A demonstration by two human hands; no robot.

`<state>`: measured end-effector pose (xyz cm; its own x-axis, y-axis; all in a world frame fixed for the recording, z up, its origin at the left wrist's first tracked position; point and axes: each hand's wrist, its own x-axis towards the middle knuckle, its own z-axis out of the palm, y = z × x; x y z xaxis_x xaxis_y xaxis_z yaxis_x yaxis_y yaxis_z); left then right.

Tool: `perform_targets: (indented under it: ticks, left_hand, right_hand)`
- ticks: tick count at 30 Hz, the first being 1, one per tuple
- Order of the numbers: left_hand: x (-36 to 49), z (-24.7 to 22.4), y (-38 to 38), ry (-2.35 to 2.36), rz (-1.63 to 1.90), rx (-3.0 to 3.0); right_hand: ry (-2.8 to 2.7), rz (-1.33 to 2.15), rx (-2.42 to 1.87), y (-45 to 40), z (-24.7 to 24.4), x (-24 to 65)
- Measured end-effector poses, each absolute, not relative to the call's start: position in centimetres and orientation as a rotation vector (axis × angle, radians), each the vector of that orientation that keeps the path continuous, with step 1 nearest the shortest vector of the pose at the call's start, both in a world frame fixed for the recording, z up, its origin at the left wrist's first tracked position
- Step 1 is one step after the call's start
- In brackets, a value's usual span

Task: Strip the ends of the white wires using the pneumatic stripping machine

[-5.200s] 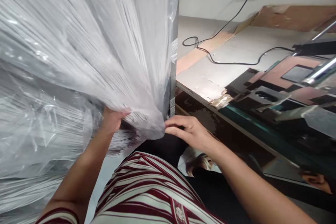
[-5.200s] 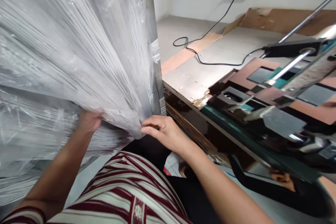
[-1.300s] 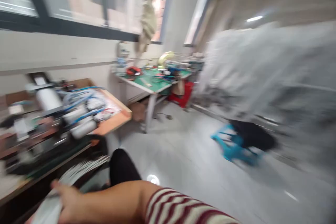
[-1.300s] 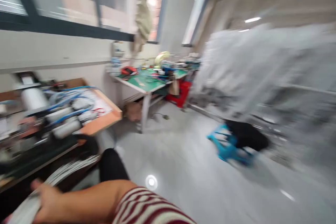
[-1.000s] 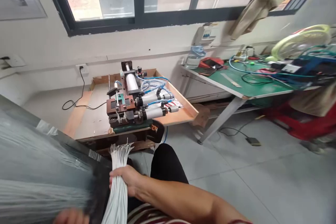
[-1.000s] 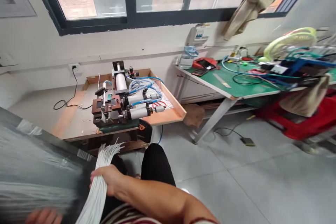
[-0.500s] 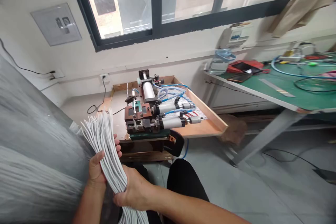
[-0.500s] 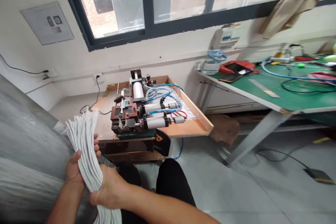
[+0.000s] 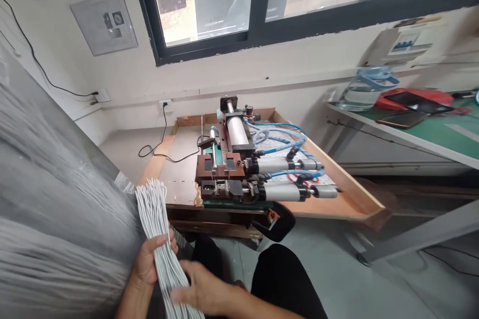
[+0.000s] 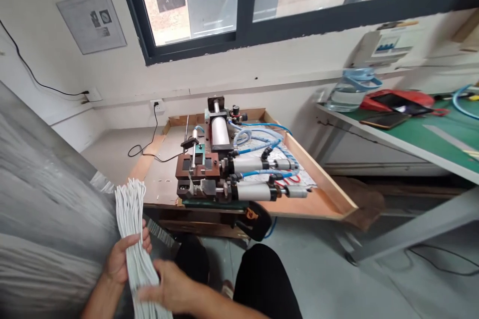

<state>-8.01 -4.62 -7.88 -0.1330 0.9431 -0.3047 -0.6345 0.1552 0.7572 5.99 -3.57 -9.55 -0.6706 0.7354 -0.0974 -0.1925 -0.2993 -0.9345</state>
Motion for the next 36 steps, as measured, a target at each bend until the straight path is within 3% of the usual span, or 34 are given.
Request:
perform_targets:
  ticks: [8,16,21,26,36]
  left_hand:
    - [-8.4,-5.8,-4.9,1.172,1.439,0.509]
    - [-5.9,-7.2,-3.6,1.207,1.426,0.48]
    - [-3.0,-6.4,-3.7,1.191,1.43,0.569]
    - [-1.7,-4.0,-4.6,1.232,1.436,0.651]
    - [-0.3,-2.7,-3.6,1.337,1.397,0.548]
  right_hand:
    - [-1.223,1.674,-0.848,6.6,-6.4,0.3]
    - [-1.34,1.569,-0.842,1.9,-7.3,4.6]
    - [-1.295,1.464,-0.874,0.7,-4.5,7.9]
    - [-1.11,1.482,-0.803,-0.6,-2.0,10.5]
    - [-0.804,1.633,-0.725,1.3,-3.7,12.8]
